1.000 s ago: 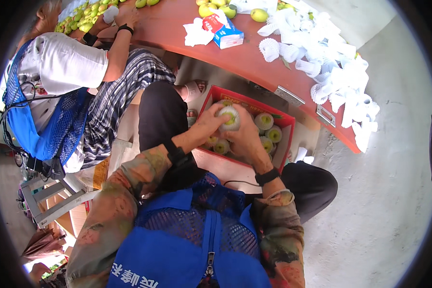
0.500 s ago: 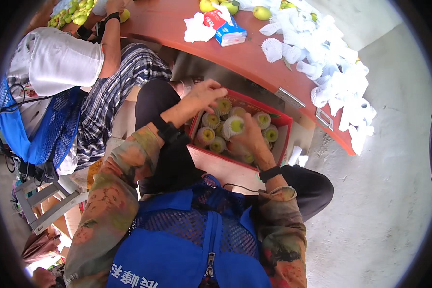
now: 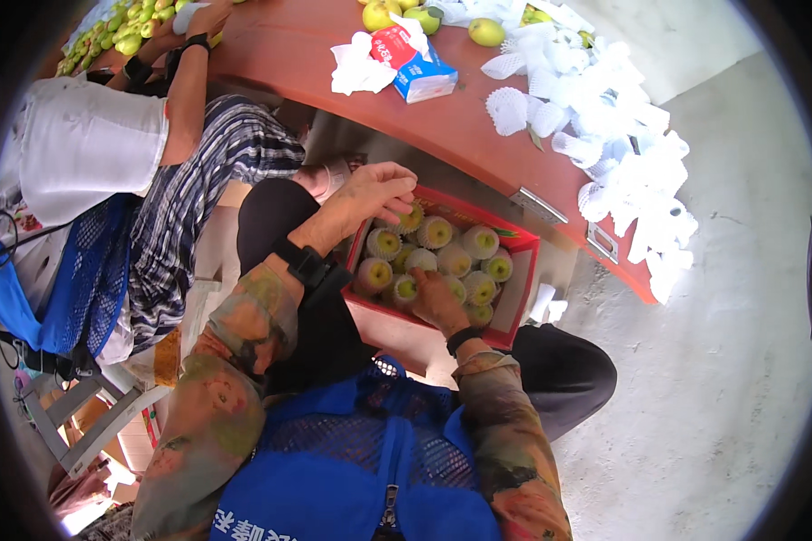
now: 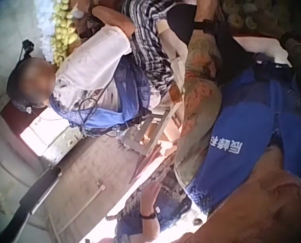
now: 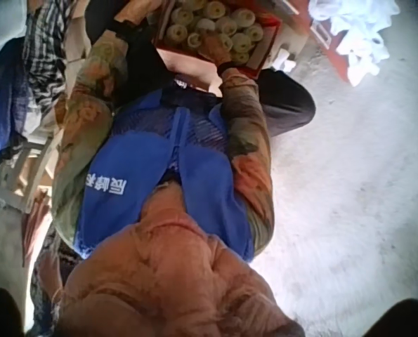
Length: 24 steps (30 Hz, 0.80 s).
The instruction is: Placing foam protection sleeves on apples and arranging them into a cardboard box.
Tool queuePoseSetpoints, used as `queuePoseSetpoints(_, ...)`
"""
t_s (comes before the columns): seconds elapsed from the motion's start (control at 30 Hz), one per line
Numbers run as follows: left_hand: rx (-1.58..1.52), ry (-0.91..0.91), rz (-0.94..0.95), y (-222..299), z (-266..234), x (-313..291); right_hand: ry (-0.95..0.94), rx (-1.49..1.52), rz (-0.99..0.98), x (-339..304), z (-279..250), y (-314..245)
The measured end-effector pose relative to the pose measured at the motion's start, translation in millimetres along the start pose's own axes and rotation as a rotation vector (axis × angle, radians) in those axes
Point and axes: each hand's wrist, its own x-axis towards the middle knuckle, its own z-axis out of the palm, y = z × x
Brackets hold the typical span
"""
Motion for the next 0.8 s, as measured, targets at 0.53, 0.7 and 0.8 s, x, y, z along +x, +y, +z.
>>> queuePoseSetpoints(0.53,0.164,-0.029,0.152,-1,3,2,0.044,-0.220,-0.113,9,38,2)
queuePoseSetpoints(0.7,0.158,-0.049,0.161,-2,4,2,0.057,-0.251,-0.039,10,38,-1)
queuePoseSetpoints(0.8,0.197,-0.048,0.152,-2,4,1,0.000,-0.316,-0.033,7,37,-2)
